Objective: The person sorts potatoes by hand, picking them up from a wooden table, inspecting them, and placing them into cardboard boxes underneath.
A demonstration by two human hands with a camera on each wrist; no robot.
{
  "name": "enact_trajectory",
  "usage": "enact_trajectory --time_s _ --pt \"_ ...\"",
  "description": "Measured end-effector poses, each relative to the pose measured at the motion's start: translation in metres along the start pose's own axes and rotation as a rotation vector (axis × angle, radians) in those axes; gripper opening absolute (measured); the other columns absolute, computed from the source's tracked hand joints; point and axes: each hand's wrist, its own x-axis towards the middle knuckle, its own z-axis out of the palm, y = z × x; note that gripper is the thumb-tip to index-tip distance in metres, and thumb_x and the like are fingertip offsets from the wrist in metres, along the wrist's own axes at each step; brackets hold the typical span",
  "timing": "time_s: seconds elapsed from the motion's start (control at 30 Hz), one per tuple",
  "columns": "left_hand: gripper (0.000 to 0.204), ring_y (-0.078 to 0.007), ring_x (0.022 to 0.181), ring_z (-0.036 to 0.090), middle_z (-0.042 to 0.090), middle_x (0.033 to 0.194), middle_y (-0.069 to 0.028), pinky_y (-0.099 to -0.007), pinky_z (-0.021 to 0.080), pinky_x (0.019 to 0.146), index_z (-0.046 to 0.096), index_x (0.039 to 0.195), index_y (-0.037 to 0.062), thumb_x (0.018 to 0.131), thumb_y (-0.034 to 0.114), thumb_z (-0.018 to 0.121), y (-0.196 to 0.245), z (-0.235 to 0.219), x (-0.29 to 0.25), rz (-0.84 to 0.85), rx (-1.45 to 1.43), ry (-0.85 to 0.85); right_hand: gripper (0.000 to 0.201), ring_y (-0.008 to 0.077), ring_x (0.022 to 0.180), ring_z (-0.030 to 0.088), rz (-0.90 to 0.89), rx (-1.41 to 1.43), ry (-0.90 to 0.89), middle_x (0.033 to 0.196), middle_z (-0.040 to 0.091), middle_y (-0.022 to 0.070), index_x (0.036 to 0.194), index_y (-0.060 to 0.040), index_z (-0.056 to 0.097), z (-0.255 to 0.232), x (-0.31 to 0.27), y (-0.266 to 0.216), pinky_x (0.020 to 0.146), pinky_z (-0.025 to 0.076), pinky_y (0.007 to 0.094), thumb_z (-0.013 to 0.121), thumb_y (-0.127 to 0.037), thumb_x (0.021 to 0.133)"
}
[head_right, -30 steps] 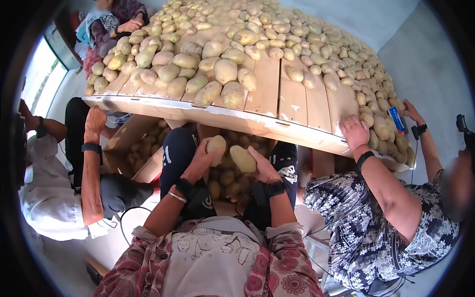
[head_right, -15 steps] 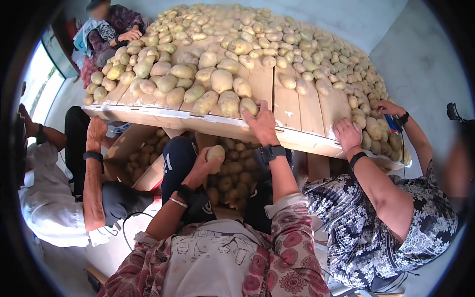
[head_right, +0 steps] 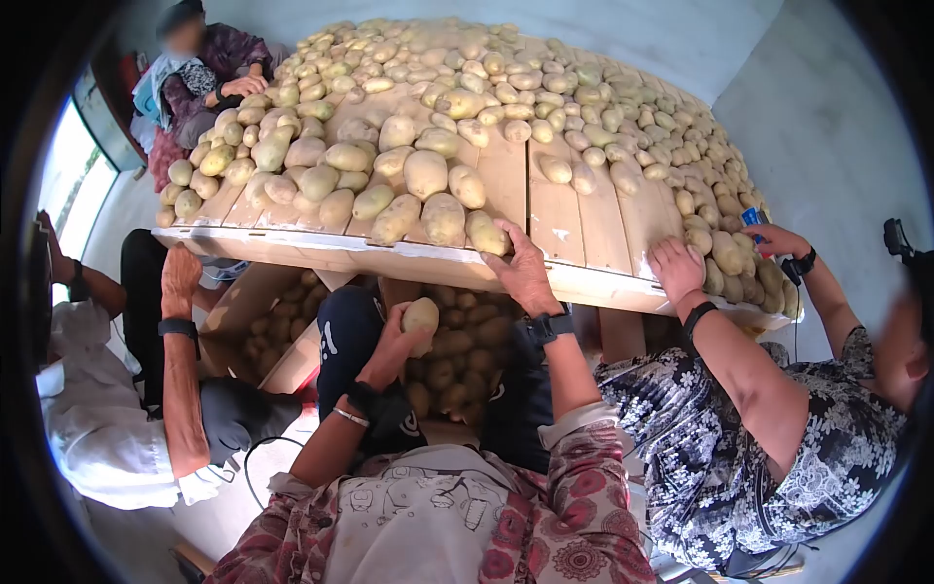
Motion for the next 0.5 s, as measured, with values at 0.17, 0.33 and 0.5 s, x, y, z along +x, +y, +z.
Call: enact_trajectory --time_s 0.17,0.33,0.5 --pt "0.048 -0.0116 0.082 0.052 0.050 0.102 -0.0074 -0.0245 0.045 0.062 0.034 0.117 0.0095 0.081 0.022 0.063 0.002 -0.003 0.001 -0.069 0.036 0.050 0.054 0.0218 0.093 0.060 0.029 0.030 0.080 0.102 0.062 0.0130 0.120 -0.0085 0.048 0.016 0.010 0.008 0.084 0.046 0.0323 0.074 -0.016 0.073" --pt "0.048 -0.0095 0.085 0.050 0.050 0.106 -0.0041 -0.0242 0.044 0.065 0.034 0.122 0.0114 0.084 0.021 0.062 0.009 0.000 -0.002 0.055 -0.110 -0.065 0.053 0.0263 0.099 0.059 0.007 -0.048 0.073 0.108 0.061 0.0158 0.118 -0.0075 0.048 0.014 0.008 0.007 0.086 0.046 0.0351 0.074 -0.017 0.073" --pt "0.051 -0.0093 0.088 0.052 0.052 0.108 -0.0016 -0.0239 0.044 0.072 0.033 0.127 0.0142 0.085 0.015 0.061 0.013 0.001 -0.009 0.142 -0.162 -0.105 0.049 0.0263 0.108 0.055 -0.056 0.010 0.306 0.116 0.056 0.0166 0.119 -0.0017 0.047 0.012 -0.024 -0.011 0.090 0.044 0.0332 0.070 -0.012 0.077"
